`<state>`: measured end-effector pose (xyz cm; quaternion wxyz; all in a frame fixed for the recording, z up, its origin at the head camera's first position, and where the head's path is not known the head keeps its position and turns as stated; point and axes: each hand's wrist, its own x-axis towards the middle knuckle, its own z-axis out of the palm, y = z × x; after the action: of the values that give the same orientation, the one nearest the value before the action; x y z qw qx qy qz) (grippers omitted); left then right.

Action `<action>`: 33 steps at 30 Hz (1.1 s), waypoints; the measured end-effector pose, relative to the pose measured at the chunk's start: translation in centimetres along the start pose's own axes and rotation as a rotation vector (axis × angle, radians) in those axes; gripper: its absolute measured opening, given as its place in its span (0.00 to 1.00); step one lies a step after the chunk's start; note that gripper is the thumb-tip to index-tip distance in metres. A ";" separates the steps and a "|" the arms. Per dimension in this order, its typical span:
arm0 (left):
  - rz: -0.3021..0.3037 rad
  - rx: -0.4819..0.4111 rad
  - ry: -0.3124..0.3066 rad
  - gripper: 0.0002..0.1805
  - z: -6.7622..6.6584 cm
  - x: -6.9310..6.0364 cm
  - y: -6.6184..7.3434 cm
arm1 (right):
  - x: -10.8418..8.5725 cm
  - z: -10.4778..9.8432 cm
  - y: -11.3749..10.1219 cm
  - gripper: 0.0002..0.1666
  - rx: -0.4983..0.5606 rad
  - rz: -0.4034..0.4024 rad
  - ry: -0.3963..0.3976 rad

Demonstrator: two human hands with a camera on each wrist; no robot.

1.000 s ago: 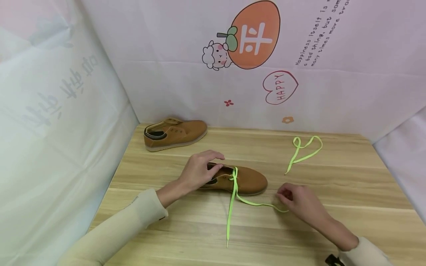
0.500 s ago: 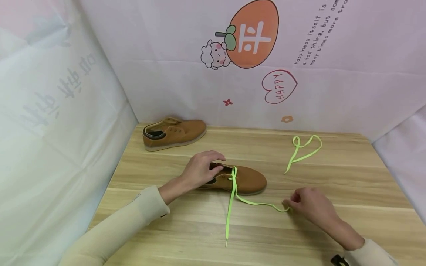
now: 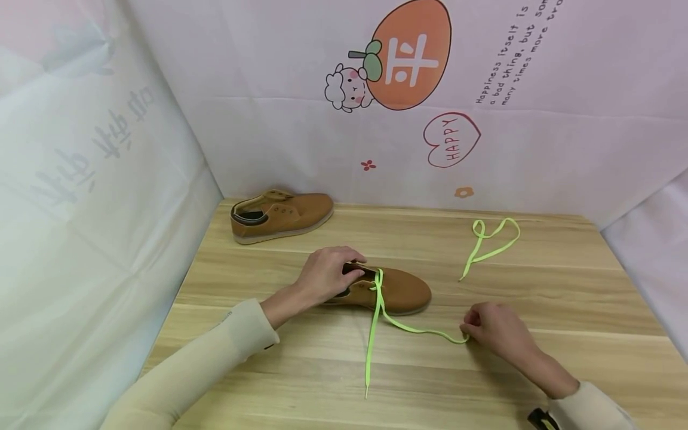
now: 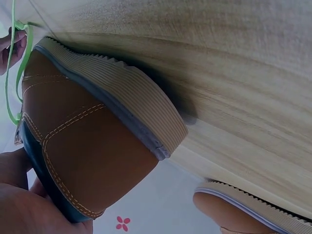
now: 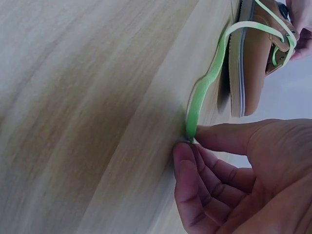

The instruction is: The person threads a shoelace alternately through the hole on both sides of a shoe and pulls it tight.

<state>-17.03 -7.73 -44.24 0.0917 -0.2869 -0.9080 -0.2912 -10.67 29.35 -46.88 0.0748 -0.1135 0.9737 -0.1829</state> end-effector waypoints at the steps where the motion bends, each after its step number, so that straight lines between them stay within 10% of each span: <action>1: -0.007 0.009 -0.003 0.10 0.1 0.0 0.0 | 0.0 0.0 0.0 0.10 0.003 -0.007 0.001; 13: 0.007 0.051 0.020 0.04 0.4 0.3 0.1 | 0.1 0.3 -0.2 0.05 0.066 -0.008 -0.027; 33: 0.259 0.131 0.160 0.07 1.4 -0.5 -0.6 | 1.8 -2.5 -1.6 0.05 0.187 -0.141 0.106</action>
<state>-16.96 -7.52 -45.79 0.2191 -0.3708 -0.8703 -0.2391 -12.55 28.31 -44.21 0.0204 -0.1646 0.9445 -0.2835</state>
